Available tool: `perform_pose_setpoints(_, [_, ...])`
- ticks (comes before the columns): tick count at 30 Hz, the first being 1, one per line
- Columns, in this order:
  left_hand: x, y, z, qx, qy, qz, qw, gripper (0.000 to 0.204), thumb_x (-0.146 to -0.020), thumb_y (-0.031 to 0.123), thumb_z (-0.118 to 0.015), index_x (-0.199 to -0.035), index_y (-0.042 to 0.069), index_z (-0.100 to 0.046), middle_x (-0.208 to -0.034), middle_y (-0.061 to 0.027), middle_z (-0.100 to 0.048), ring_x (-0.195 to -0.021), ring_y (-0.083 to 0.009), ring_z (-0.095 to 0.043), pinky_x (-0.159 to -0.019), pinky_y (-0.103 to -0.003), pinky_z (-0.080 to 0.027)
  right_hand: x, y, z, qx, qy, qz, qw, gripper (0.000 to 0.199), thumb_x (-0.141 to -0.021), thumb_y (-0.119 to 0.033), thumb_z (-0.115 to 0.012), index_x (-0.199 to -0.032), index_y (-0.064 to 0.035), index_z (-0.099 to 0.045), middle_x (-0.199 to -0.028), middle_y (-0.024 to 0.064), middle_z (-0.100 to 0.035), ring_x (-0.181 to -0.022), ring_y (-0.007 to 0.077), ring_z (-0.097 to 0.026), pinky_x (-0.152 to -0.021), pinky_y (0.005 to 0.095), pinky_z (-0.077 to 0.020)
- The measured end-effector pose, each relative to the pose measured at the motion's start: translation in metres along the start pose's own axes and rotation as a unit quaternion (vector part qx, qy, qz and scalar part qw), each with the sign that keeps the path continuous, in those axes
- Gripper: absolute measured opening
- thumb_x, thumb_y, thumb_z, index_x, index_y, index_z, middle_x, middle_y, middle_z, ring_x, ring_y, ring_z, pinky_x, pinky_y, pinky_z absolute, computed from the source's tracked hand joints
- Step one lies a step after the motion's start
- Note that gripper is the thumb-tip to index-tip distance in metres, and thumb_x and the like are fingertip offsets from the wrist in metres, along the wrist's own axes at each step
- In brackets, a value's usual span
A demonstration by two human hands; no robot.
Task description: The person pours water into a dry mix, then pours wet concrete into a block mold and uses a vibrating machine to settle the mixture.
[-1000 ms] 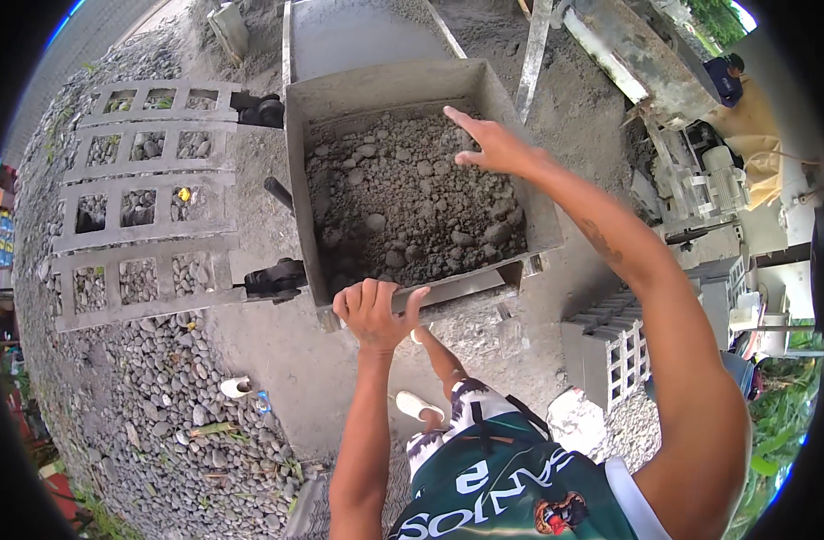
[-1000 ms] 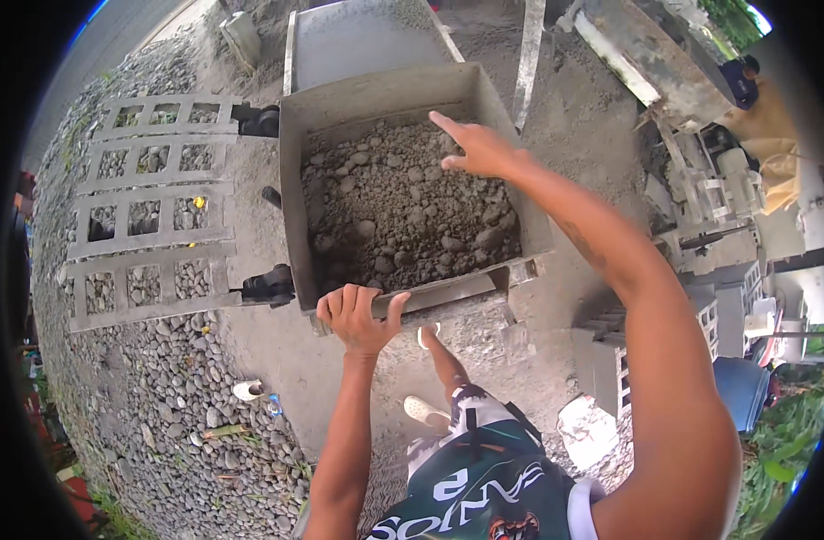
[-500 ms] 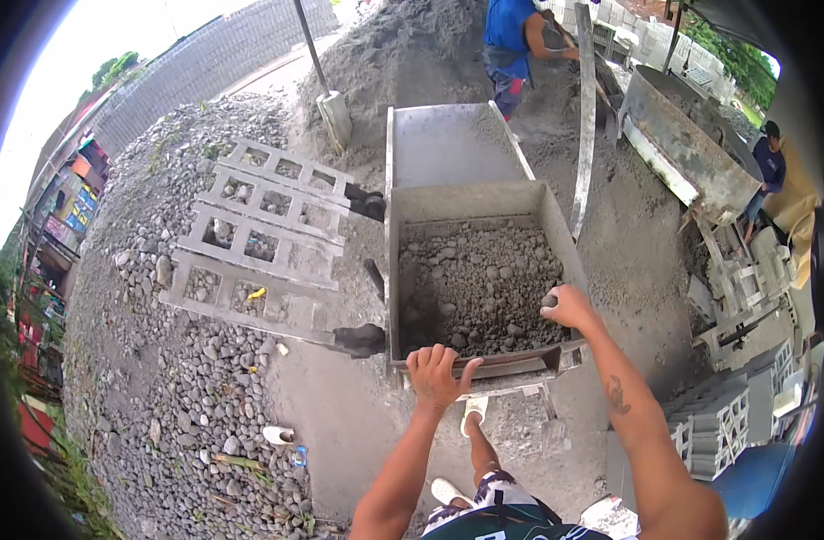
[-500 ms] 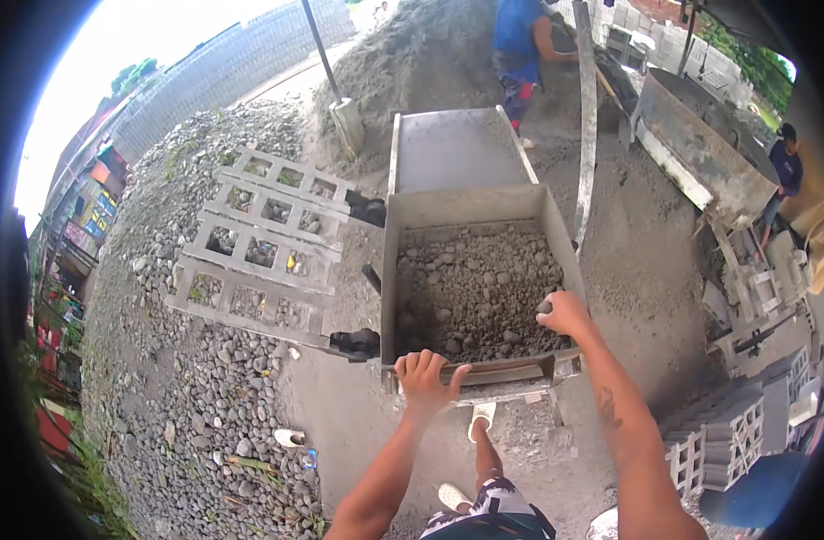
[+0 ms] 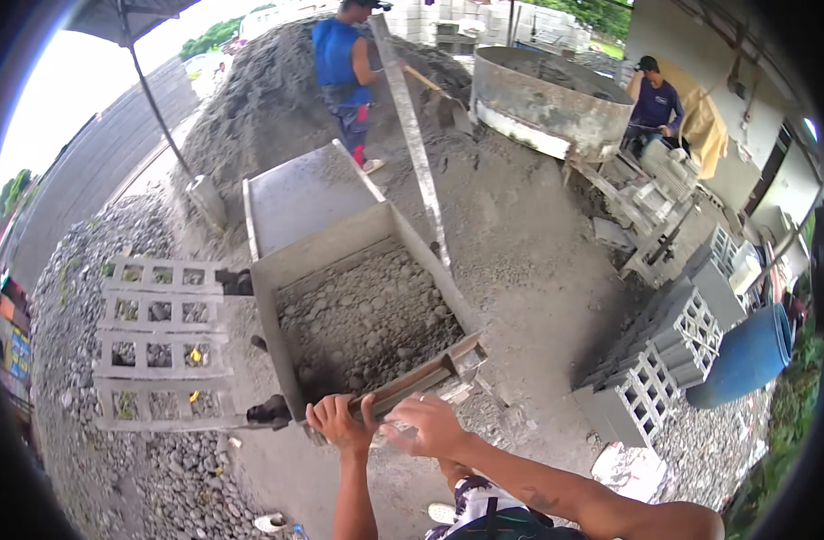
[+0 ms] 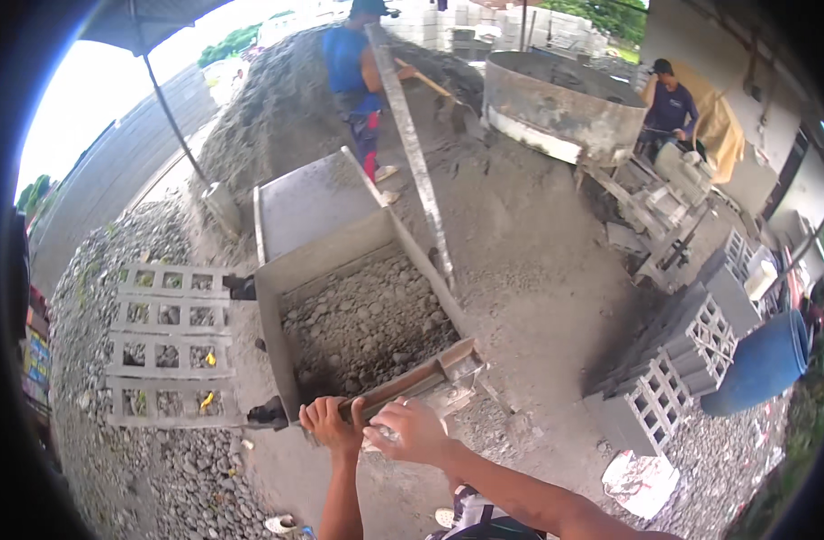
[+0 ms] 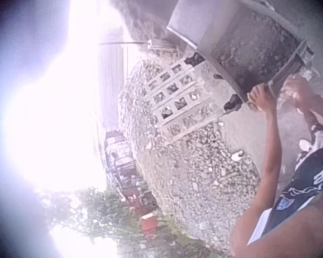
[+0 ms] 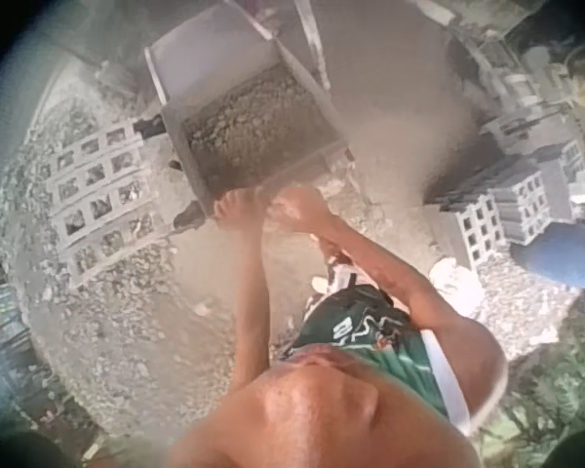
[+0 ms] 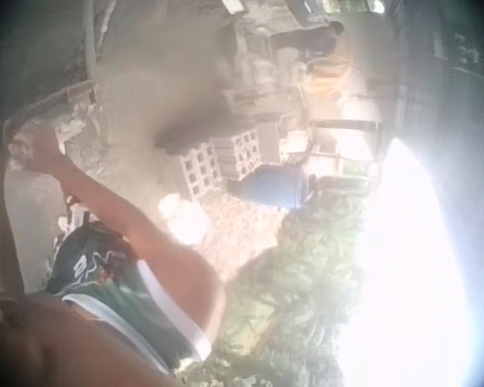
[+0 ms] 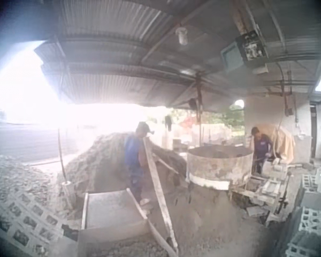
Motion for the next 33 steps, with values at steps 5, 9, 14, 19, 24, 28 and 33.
perform_pose_setpoints(5, [0.018, 0.005, -0.035, -0.045, 0.004, 0.021, 0.999, 0.021, -0.096, 0.042, -0.073, -0.093, 0.021, -0.070, -0.103, 0.0003, -0.062, -0.116, -0.0280, -0.057, -0.124, -0.062, -0.015, 0.014, 0.147, -0.020, 0.188, -0.020, -0.043, 0.981, 0.026, -0.093, -0.034, -0.071, -0.082, -0.0100, -0.075, -0.078, 0.0074, -0.071, -0.077, 0.0308, -0.069, -0.077, 0.0437, -0.0560])
perform_pose_setpoints(9, [-0.002, -0.002, -0.043, -0.064, -0.045, 0.002, 0.997, 0.029, -0.103, 0.052, -0.062, -0.095, 0.026, -0.072, -0.114, 0.0013, -0.060, -0.129, -0.0287, -0.053, -0.126, -0.060, -0.011, -0.004, 0.157, -0.033, 0.287, 0.093, 0.013, 0.953, 0.013, -0.069, -0.026, -0.072, -0.061, -0.0214, -0.063, -0.061, 0.0000, -0.062, -0.053, 0.0201, -0.059, -0.060, 0.0325, -0.0449])
perform_pose_setpoints(14, [-0.116, -0.057, -0.103, -0.075, -0.027, 0.011, 0.997, 0.033, -0.101, 0.057, -0.063, -0.095, 0.026, -0.075, -0.122, -0.0006, -0.062, -0.136, -0.0324, -0.050, -0.123, -0.059, -0.019, -0.141, 0.196, -0.066, 0.318, 0.159, 0.077, 0.932, 0.014, -0.066, -0.023, -0.070, -0.059, -0.0161, -0.061, -0.067, 0.0012, -0.066, -0.053, 0.0220, -0.056, -0.054, 0.0361, -0.0325])
perform_pose_setpoints(19, [-0.303, -0.129, -0.226, -0.029, 0.091, -0.047, 0.994, 0.027, -0.096, 0.042, -0.072, -0.101, 0.016, -0.075, -0.112, -0.0036, -0.068, -0.118, -0.0294, -0.060, -0.111, -0.052, -0.033, -0.349, 0.287, -0.103, 0.277, 0.205, 0.091, 0.934, 0.028, -0.082, -0.022, -0.068, -0.057, -0.0104, -0.064, -0.065, 0.0071, -0.068, -0.060, 0.0270, -0.064, -0.060, 0.0412, -0.0489])
perform_pose_setpoints(24, [-0.370, -0.149, -0.248, -0.062, -0.020, -0.042, 0.997, 0.045, -0.097, 0.052, -0.069, -0.084, 0.009, -0.069, -0.085, -0.0054, -0.068, -0.088, -0.0281, -0.063, -0.091, -0.046, -0.041, -0.424, 0.326, -0.106, 0.271, 0.135, 0.048, 0.952, 0.036, -0.089, -0.028, -0.062, -0.064, -0.0055, -0.073, -0.062, 0.0138, -0.069, -0.056, 0.0331, -0.064, -0.067, 0.0489, -0.0550])
perform_pose_setpoints(28, [-0.355, -0.138, -0.229, -0.041, -0.046, -0.070, 0.996, 0.052, -0.096, 0.054, -0.071, -0.073, 0.008, -0.064, -0.078, -0.0086, -0.068, -0.079, -0.0293, -0.065, -0.079, -0.045, -0.046, -0.383, 0.317, -0.091, 0.273, 0.030, -0.034, 0.961, 0.044, -0.094, -0.036, -0.059, -0.068, -0.0041, -0.076, -0.063, 0.0168, -0.069, -0.056, 0.0351, -0.065, -0.070, 0.0505, -0.0568])
perform_pose_setpoints(33, [-0.286, -0.117, -0.173, -0.017, -0.068, -0.110, 0.991, 0.055, -0.094, 0.054, -0.074, -0.070, 0.007, -0.061, -0.074, -0.0097, -0.068, -0.075, -0.0308, -0.067, -0.068, -0.042, -0.053, -0.303, 0.259, -0.071, 0.258, -0.056, -0.096, 0.960, 0.048, -0.094, -0.041, -0.058, -0.075, -0.0035, -0.079, -0.069, 0.0201, -0.072, -0.066, 0.0386, -0.072, -0.070, 0.0517, -0.0582])
Point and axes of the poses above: each hand's wrist, its own x-axis away from the middle knuckle, its own z-axis out of the back of the hand, y = z × x, the point moved 3 cm from there along -x, towards the middle knuckle
